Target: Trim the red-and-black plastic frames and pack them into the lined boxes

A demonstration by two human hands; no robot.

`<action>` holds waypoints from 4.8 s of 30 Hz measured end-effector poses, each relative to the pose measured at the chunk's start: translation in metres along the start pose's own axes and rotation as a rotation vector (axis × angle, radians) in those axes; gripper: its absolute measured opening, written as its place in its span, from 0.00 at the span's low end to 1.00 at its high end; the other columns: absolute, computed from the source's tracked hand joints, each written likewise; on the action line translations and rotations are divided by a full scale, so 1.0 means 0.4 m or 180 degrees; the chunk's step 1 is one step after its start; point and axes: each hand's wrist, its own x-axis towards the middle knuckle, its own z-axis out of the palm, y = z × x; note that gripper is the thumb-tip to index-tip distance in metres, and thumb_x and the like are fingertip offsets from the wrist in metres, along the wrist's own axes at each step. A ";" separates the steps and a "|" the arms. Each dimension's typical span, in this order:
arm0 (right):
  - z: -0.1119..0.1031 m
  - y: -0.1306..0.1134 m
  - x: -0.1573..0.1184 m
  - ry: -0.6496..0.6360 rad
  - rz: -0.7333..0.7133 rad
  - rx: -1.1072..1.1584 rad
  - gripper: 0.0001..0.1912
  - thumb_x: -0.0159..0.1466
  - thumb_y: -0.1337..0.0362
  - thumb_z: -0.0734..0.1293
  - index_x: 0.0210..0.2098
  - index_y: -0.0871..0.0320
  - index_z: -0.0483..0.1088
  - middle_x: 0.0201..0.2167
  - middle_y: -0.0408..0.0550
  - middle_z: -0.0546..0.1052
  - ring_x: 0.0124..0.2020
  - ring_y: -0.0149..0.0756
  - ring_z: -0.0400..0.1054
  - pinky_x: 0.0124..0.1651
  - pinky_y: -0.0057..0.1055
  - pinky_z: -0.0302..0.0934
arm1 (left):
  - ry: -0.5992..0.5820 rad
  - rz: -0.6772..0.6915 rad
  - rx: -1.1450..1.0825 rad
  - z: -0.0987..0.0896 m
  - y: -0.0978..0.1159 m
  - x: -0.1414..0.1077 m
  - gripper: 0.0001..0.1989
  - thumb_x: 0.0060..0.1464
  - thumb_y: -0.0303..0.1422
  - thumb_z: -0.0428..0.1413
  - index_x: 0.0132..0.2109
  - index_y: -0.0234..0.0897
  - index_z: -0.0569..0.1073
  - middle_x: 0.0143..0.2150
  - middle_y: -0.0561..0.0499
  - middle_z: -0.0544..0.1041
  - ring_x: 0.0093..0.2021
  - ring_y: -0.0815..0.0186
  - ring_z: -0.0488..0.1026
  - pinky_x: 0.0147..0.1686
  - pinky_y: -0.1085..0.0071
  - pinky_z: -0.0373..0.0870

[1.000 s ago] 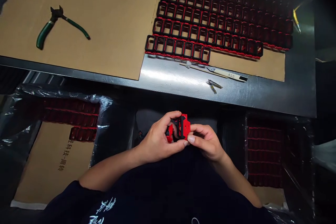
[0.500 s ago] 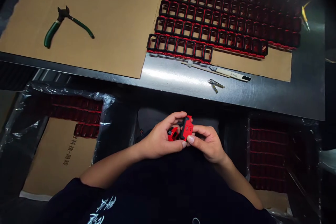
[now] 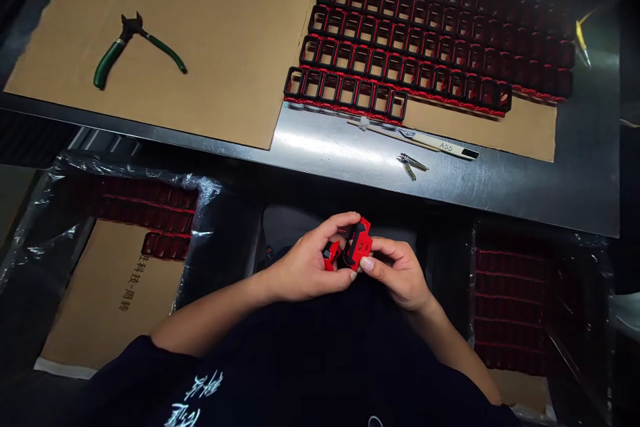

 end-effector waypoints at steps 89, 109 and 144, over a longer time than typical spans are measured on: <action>-0.008 0.035 0.021 0.1082 -0.2358 -0.2246 0.16 0.62 0.73 0.70 0.41 0.44 0.82 0.45 0.49 0.83 0.44 0.46 0.76 0.44 0.49 0.74 | 0.0479 0.1285 0.1454 0.002 -0.004 0.020 0.36 0.45 0.28 0.60 0.63 0.41 0.64 0.59 0.40 0.73 0.56 0.53 0.76 0.52 0.56 0.79; 0.017 0.006 -0.016 0.1006 -0.0801 -0.0604 0.13 0.66 0.62 0.70 0.50 0.53 0.77 0.32 0.44 0.83 0.33 0.35 0.77 0.41 0.33 0.73 | 0.0588 0.0973 0.1866 -0.005 -0.004 0.015 0.35 0.49 0.27 0.59 0.65 0.40 0.62 0.62 0.40 0.72 0.57 0.56 0.76 0.50 0.62 0.81; 0.006 0.039 -0.005 0.0732 -0.0432 0.0254 0.10 0.65 0.60 0.73 0.47 0.49 0.80 0.30 0.41 0.81 0.30 0.28 0.73 0.38 0.25 0.69 | 0.0639 0.1246 0.2237 -0.006 -0.019 0.023 0.35 0.52 0.23 0.58 0.67 0.39 0.59 0.63 0.39 0.71 0.60 0.55 0.75 0.49 0.62 0.83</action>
